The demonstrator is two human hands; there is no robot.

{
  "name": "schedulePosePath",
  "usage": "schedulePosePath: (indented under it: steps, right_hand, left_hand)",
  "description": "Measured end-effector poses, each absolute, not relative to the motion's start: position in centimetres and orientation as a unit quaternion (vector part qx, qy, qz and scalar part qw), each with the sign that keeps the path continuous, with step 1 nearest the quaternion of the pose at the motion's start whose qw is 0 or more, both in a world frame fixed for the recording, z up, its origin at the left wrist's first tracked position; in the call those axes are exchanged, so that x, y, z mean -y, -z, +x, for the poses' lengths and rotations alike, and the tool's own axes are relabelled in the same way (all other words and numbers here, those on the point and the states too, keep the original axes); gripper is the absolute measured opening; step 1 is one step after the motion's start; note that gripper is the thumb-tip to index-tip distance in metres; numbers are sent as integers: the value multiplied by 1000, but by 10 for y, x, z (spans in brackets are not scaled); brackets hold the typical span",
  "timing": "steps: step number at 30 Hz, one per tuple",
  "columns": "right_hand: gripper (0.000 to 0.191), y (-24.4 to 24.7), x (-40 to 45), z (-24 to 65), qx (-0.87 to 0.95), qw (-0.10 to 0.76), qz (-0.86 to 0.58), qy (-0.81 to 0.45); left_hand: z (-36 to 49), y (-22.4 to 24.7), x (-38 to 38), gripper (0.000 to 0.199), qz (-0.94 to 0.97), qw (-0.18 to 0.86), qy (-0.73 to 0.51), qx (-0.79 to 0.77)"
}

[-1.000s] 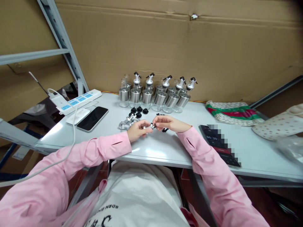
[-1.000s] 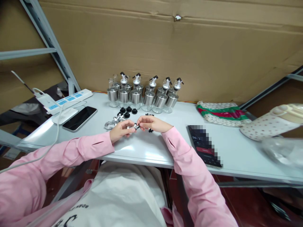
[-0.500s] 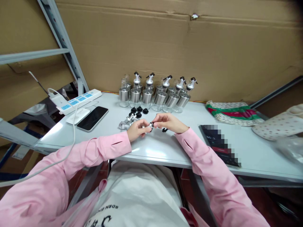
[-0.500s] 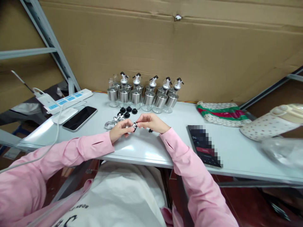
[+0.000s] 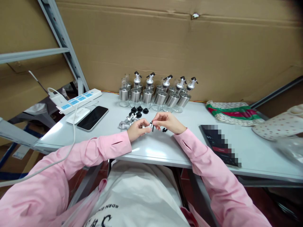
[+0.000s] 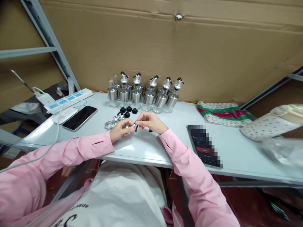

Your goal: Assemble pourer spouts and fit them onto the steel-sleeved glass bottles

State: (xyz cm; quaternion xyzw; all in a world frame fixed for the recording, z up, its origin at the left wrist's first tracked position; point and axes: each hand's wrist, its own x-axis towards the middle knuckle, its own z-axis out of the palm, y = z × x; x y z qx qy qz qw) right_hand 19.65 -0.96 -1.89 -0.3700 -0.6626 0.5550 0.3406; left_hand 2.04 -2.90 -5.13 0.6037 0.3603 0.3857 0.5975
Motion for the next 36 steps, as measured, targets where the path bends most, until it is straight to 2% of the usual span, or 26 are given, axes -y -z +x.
schedulePosePath:
  steps: [8, 13, 17, 29, 36]
  right_hand:
    - [26, 21, 9, 196, 655, 332, -374, -566]
    - [32, 22, 10, 195, 659, 310, -360, -583]
    - [32, 24, 12, 193, 674, 320, -365, -557]
    - [36, 37, 8, 187, 696, 362, -368, -499]
    - [34, 39, 9, 184, 706, 331, -326, -534]
  left_hand:
    - [22, 54, 31, 29, 593, 620, -373, -355]
    - [22, 49, 34, 13, 541, 655, -365, -381]
    - [22, 51, 33, 4, 537, 643, -381, -390]
    - [23, 58, 30, 9, 534, 628, -402, -399]
    - [24, 61, 31, 35, 523, 634, -425, -378]
